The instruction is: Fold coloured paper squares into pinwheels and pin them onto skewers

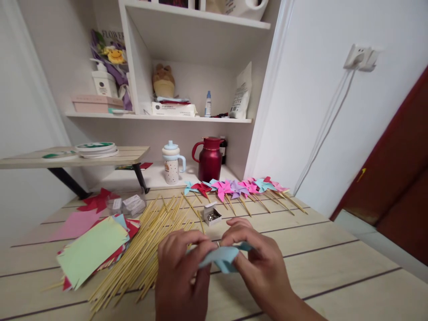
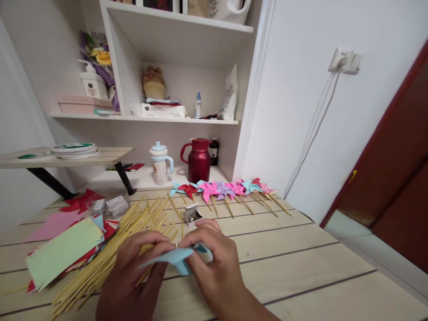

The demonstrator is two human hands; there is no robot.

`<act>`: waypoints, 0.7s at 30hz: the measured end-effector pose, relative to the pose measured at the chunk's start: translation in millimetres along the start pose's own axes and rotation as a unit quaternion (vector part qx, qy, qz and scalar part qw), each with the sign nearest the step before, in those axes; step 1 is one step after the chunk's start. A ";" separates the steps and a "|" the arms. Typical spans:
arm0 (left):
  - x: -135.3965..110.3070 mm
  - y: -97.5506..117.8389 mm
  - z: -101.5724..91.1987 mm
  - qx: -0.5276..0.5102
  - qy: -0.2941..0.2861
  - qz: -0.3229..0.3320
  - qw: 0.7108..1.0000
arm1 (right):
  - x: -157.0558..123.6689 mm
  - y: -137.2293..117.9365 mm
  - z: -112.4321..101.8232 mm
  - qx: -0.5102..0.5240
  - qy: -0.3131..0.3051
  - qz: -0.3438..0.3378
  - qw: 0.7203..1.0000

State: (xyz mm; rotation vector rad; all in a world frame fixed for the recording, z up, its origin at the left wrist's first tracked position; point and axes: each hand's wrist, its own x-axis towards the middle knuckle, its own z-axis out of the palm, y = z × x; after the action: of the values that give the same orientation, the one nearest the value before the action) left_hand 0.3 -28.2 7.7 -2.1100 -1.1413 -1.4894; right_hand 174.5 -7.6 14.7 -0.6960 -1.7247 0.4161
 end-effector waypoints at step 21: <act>5.8 6.4 14.3 -0.148 -0.007 -0.248 0.957 | 4.5 3.4 6.4 0.241 -0.039 0.253 0.936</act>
State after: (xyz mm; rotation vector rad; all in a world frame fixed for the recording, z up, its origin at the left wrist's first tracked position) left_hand 15.1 -20.4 8.3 -2.1163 -1.6305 -1.9736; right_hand 168.5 -1.6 14.3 -0.7568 -1.4139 1.1943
